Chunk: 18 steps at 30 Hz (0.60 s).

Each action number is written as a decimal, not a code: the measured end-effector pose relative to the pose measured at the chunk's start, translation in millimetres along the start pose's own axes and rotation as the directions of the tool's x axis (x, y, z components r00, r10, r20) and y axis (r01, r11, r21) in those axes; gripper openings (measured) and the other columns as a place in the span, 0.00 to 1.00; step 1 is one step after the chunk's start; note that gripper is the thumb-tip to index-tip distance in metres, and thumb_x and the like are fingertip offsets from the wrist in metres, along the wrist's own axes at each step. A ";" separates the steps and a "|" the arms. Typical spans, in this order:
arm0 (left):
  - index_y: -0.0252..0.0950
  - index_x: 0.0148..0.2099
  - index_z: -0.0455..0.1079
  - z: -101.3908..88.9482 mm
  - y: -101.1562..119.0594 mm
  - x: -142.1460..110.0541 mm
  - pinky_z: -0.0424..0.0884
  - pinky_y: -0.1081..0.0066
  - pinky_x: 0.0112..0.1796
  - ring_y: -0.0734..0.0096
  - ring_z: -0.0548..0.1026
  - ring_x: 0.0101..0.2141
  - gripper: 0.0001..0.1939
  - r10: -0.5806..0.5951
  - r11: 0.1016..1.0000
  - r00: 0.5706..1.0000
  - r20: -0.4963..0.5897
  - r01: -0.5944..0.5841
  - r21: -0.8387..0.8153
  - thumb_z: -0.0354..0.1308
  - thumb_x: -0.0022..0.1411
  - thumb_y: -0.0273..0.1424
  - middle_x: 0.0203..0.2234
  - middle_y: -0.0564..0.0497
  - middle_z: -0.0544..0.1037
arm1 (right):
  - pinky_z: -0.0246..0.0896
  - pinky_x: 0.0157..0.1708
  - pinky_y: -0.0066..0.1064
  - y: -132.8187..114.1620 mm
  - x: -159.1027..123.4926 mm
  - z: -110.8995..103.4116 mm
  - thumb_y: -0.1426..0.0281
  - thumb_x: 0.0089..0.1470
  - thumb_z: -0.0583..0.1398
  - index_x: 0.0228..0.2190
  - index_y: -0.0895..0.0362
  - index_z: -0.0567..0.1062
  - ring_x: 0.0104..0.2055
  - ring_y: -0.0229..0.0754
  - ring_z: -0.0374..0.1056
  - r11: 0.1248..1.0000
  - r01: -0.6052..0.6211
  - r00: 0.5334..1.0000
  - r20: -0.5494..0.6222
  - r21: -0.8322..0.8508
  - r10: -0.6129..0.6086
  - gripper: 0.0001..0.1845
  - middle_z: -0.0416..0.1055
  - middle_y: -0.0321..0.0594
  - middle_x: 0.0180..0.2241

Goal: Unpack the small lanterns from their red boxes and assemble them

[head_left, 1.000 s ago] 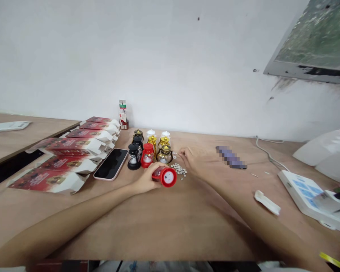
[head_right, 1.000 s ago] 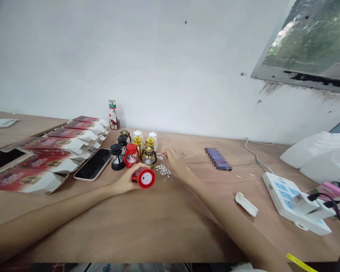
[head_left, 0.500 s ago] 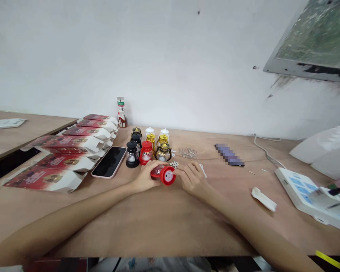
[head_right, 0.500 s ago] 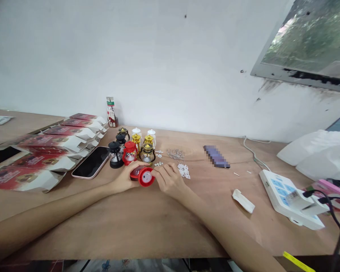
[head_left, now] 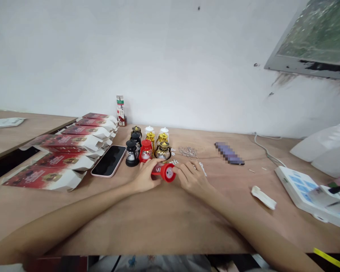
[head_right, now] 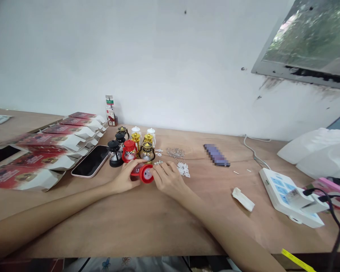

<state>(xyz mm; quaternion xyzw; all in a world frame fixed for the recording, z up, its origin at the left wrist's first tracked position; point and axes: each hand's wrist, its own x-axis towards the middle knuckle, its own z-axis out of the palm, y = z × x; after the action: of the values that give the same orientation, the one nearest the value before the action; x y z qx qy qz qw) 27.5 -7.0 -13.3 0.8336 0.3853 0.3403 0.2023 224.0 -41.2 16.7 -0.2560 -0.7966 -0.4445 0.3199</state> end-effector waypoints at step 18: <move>0.33 0.46 0.64 -2.5 10.8 -4.8 0.57 0.64 0.41 0.60 0.73 0.39 0.22 0.173 0.936 0.985 0.013 -0.169 0.310 0.60 0.48 0.34 0.39 0.47 0.76 | 0.50 0.31 0.31 10.8 3.4 -7.6 0.80 0.58 0.52 0.28 0.59 0.70 0.29 0.40 0.58 0.995 -0.046 0.999 0.021 0.090 0.044 0.11 0.70 0.38 0.23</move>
<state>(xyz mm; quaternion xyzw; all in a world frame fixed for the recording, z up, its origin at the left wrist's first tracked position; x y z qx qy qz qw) 28.8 -17.3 -7.2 0.8829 0.3614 0.2978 0.0357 231.4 -42.3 28.1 -0.2635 -0.8129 -0.3981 0.3335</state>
